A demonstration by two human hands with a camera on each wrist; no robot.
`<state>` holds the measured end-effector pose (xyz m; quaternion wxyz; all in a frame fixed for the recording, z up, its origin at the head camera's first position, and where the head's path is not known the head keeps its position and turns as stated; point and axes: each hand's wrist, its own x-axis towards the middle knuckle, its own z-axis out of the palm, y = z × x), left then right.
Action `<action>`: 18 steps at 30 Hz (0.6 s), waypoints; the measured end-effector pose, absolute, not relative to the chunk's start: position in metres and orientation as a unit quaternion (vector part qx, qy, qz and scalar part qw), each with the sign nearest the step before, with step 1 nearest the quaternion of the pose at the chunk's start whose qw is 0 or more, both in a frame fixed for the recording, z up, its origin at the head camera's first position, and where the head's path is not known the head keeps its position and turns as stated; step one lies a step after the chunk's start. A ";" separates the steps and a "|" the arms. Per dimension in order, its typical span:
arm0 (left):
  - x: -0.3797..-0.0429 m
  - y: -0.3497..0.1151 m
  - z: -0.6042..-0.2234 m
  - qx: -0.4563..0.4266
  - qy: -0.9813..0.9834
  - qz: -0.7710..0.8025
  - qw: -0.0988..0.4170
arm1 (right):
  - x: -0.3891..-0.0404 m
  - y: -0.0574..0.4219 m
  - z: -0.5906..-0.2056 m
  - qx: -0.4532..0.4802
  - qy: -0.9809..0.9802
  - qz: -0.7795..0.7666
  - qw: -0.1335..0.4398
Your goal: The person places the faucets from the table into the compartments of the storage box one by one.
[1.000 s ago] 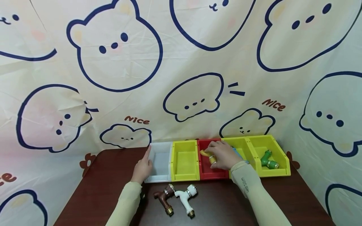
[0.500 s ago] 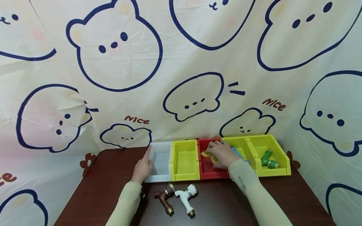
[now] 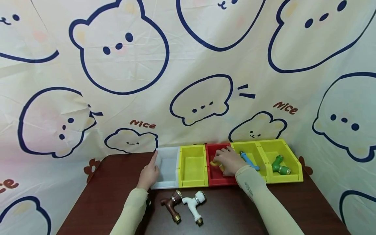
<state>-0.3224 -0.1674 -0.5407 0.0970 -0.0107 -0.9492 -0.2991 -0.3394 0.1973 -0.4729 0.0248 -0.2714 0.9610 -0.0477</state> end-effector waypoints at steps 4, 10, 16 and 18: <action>-0.322 -0.167 -0.540 -0.008 -0.950 -0.297 0.097 | -0.342 0.196 -0.478 -0.276 0.959 -0.048 0.035; -0.322 -0.167 -0.539 -0.001 -0.950 -0.296 0.095 | -0.344 0.194 -0.483 -0.279 0.958 -0.043 0.050; -0.322 -0.166 -0.538 0.000 -0.950 -0.298 0.093 | -0.348 0.194 -0.491 -0.281 0.958 -0.031 0.052; -0.322 -0.166 -0.538 -0.001 -0.950 -0.300 0.092 | -0.349 0.194 -0.493 -0.286 0.957 -0.028 0.050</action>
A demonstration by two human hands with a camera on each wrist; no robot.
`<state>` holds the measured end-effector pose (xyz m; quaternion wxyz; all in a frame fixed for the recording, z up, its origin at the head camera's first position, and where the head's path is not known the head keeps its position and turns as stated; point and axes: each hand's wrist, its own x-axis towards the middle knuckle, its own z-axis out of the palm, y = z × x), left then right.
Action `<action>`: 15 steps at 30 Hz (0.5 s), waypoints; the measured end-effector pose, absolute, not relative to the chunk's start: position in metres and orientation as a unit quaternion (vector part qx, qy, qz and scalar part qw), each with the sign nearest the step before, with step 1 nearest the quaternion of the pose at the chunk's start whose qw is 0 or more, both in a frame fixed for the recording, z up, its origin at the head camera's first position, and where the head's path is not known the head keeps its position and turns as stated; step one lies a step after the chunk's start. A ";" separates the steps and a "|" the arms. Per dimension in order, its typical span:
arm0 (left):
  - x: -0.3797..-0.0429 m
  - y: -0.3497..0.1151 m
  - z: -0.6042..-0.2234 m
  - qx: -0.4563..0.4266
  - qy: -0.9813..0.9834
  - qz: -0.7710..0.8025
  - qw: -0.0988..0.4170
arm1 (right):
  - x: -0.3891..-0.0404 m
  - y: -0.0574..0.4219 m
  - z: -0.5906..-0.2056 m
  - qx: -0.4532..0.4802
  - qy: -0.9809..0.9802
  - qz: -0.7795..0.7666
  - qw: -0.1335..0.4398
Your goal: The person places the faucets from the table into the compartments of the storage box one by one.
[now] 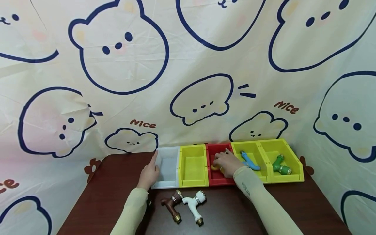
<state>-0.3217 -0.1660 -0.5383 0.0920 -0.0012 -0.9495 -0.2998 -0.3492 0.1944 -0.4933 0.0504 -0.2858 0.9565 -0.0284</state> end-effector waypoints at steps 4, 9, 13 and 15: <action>-0.321 -0.166 -0.538 -0.003 -0.949 -0.303 0.092 | -0.352 0.195 -0.500 -0.293 0.954 -0.027 0.049; -0.322 -0.166 -0.539 0.001 -0.950 -0.299 0.091 | -0.354 0.196 -0.504 -0.288 0.955 -0.032 0.054; -0.323 -0.166 -0.539 0.005 -0.949 -0.301 0.093 | -0.354 0.195 -0.504 -0.286 0.956 -0.038 0.060; -0.323 -0.166 -0.539 0.006 -0.948 -0.303 0.094 | -0.354 0.195 -0.504 -0.288 0.955 -0.038 0.060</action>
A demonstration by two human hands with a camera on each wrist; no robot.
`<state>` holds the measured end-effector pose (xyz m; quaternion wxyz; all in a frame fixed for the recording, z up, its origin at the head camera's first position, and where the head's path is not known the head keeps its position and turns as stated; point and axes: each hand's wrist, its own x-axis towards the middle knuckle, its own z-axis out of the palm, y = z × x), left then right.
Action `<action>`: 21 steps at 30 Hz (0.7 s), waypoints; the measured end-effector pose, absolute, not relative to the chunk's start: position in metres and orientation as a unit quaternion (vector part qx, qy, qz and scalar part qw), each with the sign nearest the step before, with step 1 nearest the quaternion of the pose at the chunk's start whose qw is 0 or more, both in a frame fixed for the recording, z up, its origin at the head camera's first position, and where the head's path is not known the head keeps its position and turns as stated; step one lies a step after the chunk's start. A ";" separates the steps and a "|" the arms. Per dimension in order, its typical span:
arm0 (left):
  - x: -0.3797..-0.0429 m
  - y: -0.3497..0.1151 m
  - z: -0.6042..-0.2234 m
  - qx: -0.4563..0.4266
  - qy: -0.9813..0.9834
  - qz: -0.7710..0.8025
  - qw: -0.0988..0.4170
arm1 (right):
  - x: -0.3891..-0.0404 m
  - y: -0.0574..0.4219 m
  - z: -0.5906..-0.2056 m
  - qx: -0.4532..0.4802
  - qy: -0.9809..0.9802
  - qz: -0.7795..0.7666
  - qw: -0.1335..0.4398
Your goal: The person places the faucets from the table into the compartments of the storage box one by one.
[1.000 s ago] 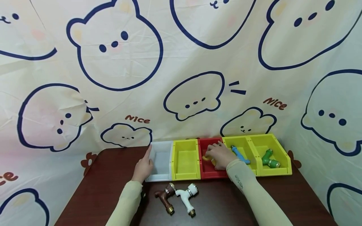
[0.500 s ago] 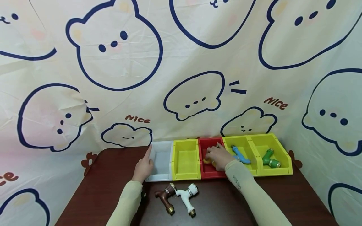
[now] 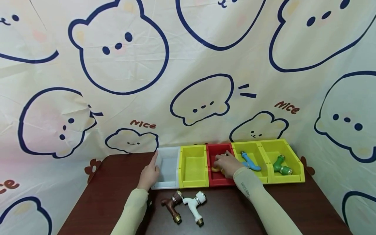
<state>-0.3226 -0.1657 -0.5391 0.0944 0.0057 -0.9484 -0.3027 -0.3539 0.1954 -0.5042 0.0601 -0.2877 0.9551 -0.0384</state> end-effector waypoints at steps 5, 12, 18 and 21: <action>-0.322 -0.166 -0.539 0.004 -0.947 -0.307 0.095 | -0.354 0.195 -0.504 -0.289 0.955 -0.038 0.061; -0.322 -0.167 -0.540 -0.002 -0.946 -0.308 0.101 | -0.354 0.195 -0.504 -0.284 0.955 -0.046 0.070; -0.323 -0.167 -0.542 -0.002 -0.946 -0.308 0.103 | -0.357 0.195 -0.506 -0.291 0.954 -0.035 0.067; -0.322 -0.167 -0.541 -0.004 -0.945 -0.311 0.103 | -0.359 0.195 -0.508 -0.292 0.954 -0.032 0.064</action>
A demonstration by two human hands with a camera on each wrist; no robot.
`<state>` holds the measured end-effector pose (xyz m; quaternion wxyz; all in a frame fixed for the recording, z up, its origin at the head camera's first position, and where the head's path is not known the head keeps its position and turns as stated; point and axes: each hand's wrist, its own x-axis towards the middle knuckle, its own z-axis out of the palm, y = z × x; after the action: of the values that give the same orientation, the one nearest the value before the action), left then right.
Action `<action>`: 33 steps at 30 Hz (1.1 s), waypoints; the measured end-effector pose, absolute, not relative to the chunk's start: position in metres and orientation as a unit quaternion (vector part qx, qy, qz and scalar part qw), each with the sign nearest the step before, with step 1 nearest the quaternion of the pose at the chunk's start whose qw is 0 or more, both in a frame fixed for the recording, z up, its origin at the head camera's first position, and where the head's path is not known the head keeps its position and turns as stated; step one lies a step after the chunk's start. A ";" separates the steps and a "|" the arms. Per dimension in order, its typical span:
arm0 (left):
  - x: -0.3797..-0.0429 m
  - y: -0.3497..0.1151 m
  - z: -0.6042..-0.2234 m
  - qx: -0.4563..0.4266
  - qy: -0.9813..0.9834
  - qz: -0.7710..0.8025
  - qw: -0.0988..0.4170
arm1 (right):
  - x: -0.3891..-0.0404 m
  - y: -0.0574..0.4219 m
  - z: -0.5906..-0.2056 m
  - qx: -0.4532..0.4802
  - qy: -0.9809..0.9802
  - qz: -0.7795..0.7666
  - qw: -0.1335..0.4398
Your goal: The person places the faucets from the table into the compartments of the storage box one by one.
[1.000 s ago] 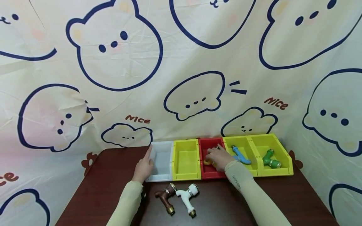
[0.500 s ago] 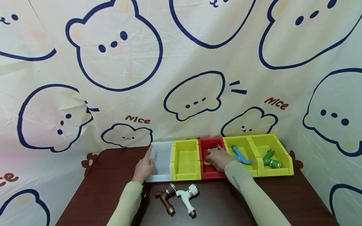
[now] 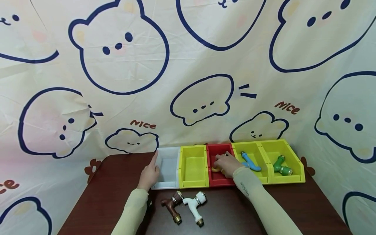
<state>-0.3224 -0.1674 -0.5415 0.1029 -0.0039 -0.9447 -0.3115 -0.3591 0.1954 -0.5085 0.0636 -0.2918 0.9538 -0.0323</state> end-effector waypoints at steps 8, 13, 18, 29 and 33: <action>-0.321 -0.167 -0.542 0.003 -0.946 -0.309 0.095 | -0.358 0.193 -0.509 -0.288 0.955 -0.030 0.067; -0.322 -0.167 -0.541 -0.001 -0.945 -0.312 0.093 | -0.359 0.193 -0.506 -0.283 0.956 -0.027 0.075; -0.323 -0.168 -0.543 -0.005 -0.944 -0.312 0.103 | -0.359 0.191 -0.503 -0.277 0.957 -0.030 0.082; -0.323 -0.168 -0.543 0.004 -0.947 -0.306 0.096 | -0.359 0.188 -0.502 -0.272 0.957 -0.033 0.097; -0.323 -0.167 -0.542 -0.003 -0.946 -0.306 0.105 | -0.359 0.189 -0.499 -0.270 0.957 -0.037 0.101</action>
<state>-0.3227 -0.1665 -0.5417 0.1050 -0.0028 -0.9463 -0.3057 -0.3591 0.1888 -0.4994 0.1012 -0.2702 0.9568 -0.0367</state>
